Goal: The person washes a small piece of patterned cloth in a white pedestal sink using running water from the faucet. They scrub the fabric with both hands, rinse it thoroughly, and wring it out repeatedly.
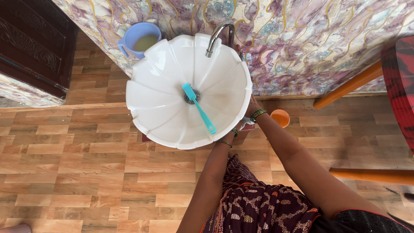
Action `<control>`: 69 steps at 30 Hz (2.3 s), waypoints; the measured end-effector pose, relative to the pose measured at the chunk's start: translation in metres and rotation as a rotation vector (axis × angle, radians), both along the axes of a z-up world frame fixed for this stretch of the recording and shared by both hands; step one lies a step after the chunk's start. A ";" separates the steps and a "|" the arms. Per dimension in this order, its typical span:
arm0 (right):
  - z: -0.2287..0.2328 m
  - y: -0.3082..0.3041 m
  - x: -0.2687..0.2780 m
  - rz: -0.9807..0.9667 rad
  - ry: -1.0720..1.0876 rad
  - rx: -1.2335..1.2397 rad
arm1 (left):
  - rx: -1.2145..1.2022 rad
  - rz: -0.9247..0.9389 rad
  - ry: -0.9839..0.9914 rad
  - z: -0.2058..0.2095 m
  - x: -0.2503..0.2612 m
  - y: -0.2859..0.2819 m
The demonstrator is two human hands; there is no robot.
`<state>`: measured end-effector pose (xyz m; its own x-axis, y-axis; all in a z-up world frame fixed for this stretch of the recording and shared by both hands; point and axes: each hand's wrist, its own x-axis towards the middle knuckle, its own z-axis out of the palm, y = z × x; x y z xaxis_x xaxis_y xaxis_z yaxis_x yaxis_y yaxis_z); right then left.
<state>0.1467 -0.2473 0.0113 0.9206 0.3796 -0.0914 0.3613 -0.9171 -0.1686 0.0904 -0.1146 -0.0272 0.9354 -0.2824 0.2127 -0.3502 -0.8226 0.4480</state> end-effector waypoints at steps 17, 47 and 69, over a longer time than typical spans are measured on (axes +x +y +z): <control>-0.012 0.039 -0.091 -0.273 0.047 -0.072 | -0.203 -0.176 0.033 -0.006 -0.048 0.066; -0.016 0.126 -0.144 -0.285 -0.034 -0.039 | 0.018 -0.261 0.058 0.014 -0.091 0.174; -0.019 0.102 -0.128 -0.154 -0.167 0.323 | -0.096 -0.093 0.170 0.036 -0.090 0.145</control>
